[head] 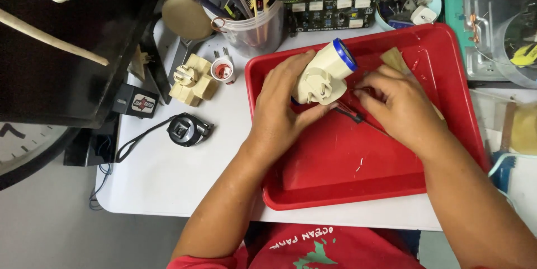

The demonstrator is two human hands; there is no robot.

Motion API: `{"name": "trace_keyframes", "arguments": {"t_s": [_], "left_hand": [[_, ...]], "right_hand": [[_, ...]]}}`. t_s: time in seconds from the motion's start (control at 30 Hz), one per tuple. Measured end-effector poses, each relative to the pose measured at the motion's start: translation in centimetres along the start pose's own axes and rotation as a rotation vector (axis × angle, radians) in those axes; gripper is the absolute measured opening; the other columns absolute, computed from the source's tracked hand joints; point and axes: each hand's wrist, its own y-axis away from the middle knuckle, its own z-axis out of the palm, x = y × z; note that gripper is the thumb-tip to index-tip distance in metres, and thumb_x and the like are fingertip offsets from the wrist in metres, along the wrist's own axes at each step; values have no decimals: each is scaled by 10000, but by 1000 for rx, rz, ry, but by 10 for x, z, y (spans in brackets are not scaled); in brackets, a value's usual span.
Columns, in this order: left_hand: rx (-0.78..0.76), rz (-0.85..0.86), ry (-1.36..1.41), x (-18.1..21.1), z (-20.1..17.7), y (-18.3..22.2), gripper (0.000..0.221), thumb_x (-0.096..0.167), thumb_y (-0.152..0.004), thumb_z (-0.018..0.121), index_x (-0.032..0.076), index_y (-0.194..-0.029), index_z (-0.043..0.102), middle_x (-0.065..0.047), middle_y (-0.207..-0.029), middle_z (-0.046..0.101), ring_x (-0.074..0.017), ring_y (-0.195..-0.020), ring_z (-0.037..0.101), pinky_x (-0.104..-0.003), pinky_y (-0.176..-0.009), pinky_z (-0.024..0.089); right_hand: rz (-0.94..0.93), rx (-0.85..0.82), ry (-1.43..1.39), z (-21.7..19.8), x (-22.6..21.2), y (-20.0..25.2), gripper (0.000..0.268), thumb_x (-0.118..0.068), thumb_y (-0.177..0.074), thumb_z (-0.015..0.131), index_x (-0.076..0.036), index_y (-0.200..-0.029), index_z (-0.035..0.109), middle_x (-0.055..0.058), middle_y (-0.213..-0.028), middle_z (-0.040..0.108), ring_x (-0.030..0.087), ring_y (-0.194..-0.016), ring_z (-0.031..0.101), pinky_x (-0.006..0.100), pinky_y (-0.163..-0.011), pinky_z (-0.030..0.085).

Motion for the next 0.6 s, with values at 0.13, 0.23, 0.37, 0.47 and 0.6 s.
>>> {"name": "trace_keyframes", "arguments": {"t_s": [0.13, 0.23, 0.37, 0.47, 0.6], "left_hand": [[-29, -5, 4, 0, -1, -1, 721, 308, -914, 839, 101, -1489, 457, -89, -1513, 563, -306, -1435, 553, -440, -1207, 411], [-43, -13, 5, -1, -1, -1, 717, 338, -915, 827, 106, -1485, 460, -85, -1505, 573, -302, -1426, 568, -445, -1190, 416], [-20, -83, 56, 2, -1, -3, 758, 377, -847, 855, 105, -1451, 487, -86, -1446, 613, -281, -1348, 604, -402, -1172, 433], [59, -212, 227, 6, -3, -3, 738, 313, -794, 890, 106, -1386, 502, -56, -1334, 638, -202, -1228, 625, -320, -1081, 479], [179, -280, 695, -14, 1, 0, 747, 157, -856, 835, 88, -1450, 388, -95, -1362, 599, -179, -1259, 581, -325, -1129, 481]], "right_hand": [[86, -82, 72, -2, -5, 4, 144, -186, -988, 663, -80, -1056, 733, 79, -995, 640, 326, -885, 647, 487, -716, 489], [110, -120, 162, 0, -1, 6, 157, -226, -976, 650, -132, -1072, 731, 64, -1000, 629, 334, -909, 660, 514, -693, 507], [44, -99, 207, 3, 4, 8, 126, -189, -973, 661, -116, -1046, 732, 65, -982, 619, 331, -897, 654, 513, -677, 519], [57, -118, 224, 0, -3, 8, 146, -201, -990, 641, -136, -1075, 740, 53, -994, 633, 322, -906, 659, 507, -686, 525], [-29, -29, 192, -1, 0, 5, 248, -115, -1009, 629, -58, -1220, 744, 97, -1050, 681, 359, -864, 657, 518, -676, 528]]}}
